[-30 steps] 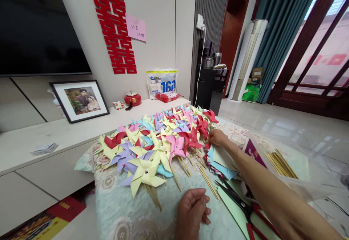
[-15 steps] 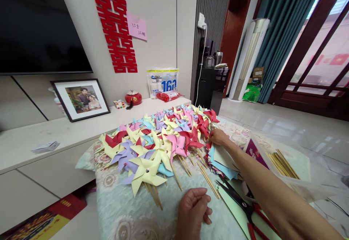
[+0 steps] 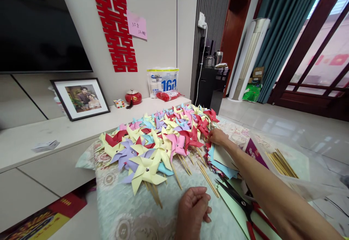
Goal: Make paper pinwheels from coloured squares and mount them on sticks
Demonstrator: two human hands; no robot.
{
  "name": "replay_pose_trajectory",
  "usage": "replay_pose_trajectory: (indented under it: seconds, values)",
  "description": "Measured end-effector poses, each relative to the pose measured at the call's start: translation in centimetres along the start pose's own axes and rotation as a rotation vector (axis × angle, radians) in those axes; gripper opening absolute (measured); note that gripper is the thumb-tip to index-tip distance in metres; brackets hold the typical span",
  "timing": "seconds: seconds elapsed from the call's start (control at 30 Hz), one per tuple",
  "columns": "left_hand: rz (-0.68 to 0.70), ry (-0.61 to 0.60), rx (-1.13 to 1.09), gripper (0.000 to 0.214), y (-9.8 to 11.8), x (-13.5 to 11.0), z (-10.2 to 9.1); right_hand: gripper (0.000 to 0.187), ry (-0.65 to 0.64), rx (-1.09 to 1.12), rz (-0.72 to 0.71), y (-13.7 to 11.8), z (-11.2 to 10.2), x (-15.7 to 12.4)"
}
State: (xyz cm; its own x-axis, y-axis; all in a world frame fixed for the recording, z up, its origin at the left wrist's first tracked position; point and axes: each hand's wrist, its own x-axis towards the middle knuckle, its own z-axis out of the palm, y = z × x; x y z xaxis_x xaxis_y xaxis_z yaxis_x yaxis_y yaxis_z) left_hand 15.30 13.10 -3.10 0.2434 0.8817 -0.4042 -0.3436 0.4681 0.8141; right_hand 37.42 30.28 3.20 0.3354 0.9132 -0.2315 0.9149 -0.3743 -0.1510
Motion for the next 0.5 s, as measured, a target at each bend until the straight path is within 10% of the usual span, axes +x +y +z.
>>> replay_pose_trajectory:
  seconds: [0.5]
  values:
    - [-0.007,0.008,0.008,0.037,0.25,-0.35,0.2,0.031,-0.006,-0.024,-0.032,0.73,-0.38,0.09]
